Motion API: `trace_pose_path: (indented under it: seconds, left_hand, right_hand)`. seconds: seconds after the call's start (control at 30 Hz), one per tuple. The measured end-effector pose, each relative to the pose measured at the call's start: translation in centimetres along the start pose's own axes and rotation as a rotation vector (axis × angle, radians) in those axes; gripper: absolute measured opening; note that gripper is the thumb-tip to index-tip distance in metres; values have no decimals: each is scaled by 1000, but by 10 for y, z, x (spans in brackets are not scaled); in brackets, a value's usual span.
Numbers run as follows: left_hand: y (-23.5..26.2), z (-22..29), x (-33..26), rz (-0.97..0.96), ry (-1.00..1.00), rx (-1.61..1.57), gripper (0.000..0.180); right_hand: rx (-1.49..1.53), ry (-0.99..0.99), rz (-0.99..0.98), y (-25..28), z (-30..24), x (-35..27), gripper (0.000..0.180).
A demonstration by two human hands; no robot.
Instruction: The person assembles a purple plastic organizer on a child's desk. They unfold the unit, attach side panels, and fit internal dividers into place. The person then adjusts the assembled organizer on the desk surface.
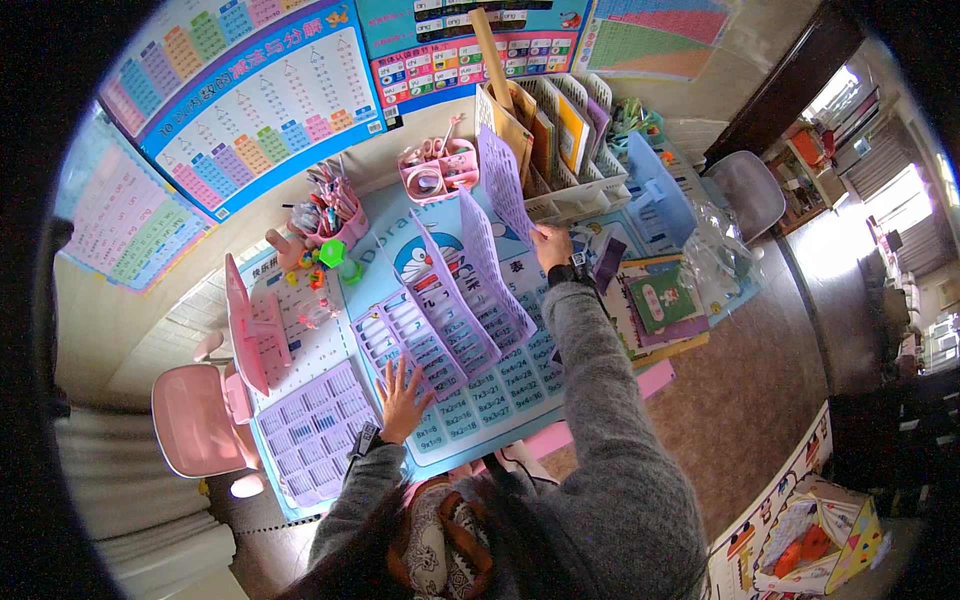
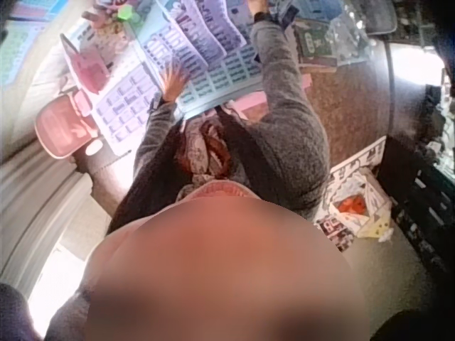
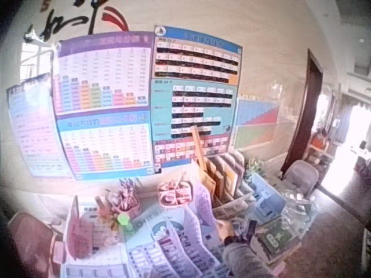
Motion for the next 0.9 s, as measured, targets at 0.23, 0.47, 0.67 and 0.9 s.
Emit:
trace_pose_path:
  seconds: [0.23,0.47,0.67,0.9]
  left_hand:
    - [1,-37,-20,103,-49,-22,70]
    - [-10,-51,-26,94,-103,66,80]
    - [-10,-51,-29,230,-206,38,84]
    - [-15,-53,-29,222,-235,70,86]
  right_hand:
    - [380,21,98,71,-58,-35,14]
    - [664,-36,55,115,-142,-211,65]
    - [789,-348,-106,31,-121,-357,71]
    - [-126,-277,-540,-70,-143,-397,34]
Point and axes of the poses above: each hand's wrist, its own x-axis towards the middle knuckle, its own y-axis out of the back of the hand, z = x × y, the point moved 8 cm from there along x, towards the middle knuckle, and after that the axes turned 15 degrees about -z, right-handed, at the moved point
